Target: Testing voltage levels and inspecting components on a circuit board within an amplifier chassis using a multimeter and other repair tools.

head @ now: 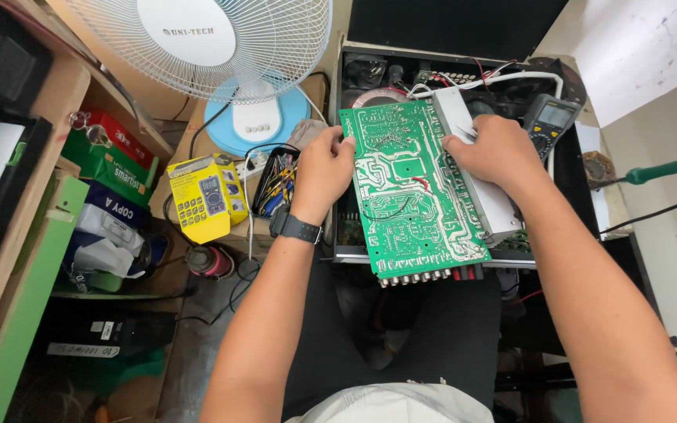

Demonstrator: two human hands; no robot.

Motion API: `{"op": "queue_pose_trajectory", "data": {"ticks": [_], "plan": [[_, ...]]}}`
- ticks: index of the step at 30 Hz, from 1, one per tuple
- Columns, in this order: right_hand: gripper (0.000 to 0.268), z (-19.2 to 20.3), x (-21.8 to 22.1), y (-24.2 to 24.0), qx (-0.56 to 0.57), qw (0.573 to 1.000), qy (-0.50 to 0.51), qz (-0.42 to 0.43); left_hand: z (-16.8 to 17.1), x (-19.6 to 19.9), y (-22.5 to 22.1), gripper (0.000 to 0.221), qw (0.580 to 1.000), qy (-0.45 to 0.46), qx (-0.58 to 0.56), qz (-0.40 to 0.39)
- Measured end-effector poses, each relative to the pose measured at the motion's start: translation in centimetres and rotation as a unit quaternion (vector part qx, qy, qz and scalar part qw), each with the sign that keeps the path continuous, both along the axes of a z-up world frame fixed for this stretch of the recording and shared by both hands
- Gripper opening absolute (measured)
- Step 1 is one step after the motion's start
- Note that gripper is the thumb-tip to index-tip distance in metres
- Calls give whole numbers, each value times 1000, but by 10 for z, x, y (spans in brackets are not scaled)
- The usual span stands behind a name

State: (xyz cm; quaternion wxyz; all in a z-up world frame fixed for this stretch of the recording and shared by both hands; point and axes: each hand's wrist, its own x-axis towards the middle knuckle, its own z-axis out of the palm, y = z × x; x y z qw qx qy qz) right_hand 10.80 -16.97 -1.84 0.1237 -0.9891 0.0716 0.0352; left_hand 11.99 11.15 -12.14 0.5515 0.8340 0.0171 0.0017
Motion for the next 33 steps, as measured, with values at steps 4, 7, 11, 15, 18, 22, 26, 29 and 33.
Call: {"op": "queue_pose_trajectory", "data": {"ticks": [4, 7, 11, 15, 18, 22, 26, 29, 33], "plan": [[76, 9, 3, -18, -31, 999, -17, 13, 27, -13, 3, 60, 999, -10, -47, -7], [71, 48, -8, -11, -17, 999, -41, 17, 45, -15, 2, 60, 993, -38, -110, -22], [52, 59, 23, -48, 20, 999, -25, -14, 64, -14, -3, 59, 981, -32, -178, -64], [44, 62, 41, -71, 62, 991, -117, 38, 72, -16, -8, 65, 976, 2, -207, -72], [36, 35, 76, -100, 63, 974, -180, 121, 75, -18, -12, 82, 963, 43, -257, -63], [38, 30, 79, -75, 27, 971, -190, 141, 62, -15, -15, 97, 947, 38, -317, -39], [42, 36, 75, -42, 20, 980, -86, 179, 54, -12, -15, 98, 899, 56, -433, -34], [38, 22, 86, -34, 3, 971, -60, 230, 42, -5, -12, 88, 892, 47, -449, -29], [54, 20, 95, -16, -4, 964, -24, 266, 27, -5, 1, 55, 920, 27, -385, -72]]}}
